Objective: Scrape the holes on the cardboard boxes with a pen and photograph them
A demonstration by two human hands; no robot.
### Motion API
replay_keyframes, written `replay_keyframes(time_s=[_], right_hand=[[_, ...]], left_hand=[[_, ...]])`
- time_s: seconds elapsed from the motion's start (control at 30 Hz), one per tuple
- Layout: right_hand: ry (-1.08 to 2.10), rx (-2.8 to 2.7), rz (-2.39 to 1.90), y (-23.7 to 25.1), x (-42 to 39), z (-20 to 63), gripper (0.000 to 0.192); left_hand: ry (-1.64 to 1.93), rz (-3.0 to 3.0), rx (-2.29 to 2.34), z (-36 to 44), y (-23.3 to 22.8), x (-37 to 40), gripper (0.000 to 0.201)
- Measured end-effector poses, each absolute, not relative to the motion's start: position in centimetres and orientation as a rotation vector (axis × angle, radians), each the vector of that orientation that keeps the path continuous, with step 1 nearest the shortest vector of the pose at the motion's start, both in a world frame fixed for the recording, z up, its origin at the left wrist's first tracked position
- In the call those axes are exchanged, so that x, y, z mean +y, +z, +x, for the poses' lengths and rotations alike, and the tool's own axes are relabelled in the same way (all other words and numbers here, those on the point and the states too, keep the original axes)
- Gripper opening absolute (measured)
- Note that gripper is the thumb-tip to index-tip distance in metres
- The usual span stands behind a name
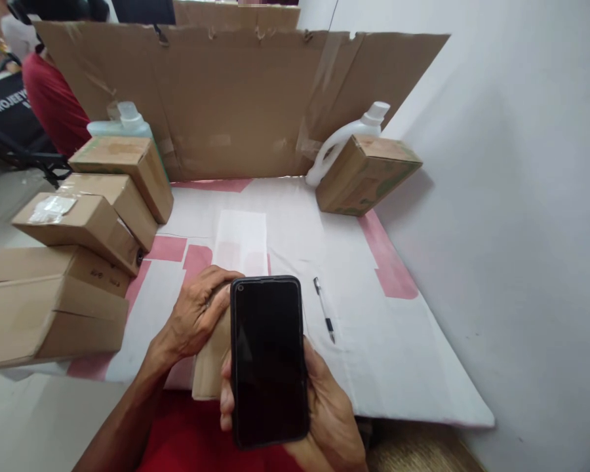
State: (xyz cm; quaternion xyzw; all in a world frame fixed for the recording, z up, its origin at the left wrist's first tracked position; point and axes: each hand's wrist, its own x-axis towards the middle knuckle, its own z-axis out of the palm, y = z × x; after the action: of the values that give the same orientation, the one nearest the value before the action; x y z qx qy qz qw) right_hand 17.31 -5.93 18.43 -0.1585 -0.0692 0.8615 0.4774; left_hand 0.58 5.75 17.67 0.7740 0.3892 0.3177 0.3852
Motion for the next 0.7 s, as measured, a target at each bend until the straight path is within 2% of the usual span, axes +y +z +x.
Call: replay_keyframes(time_s=[0.57, 0.7], right_hand=[[2.089, -0.219, -0.388, 17.8, -6.0, 17.2, 0.072], [1.999, -0.248, -0.458, 18.6, -5.9, 19.2, 0.07]], left_hand=[[0.825, 2.001, 1.012, 0.6, 17.8, 5.7, 0.035], [0.817, 2.009, 1.043, 0.4, 17.7, 5.7, 0.033]])
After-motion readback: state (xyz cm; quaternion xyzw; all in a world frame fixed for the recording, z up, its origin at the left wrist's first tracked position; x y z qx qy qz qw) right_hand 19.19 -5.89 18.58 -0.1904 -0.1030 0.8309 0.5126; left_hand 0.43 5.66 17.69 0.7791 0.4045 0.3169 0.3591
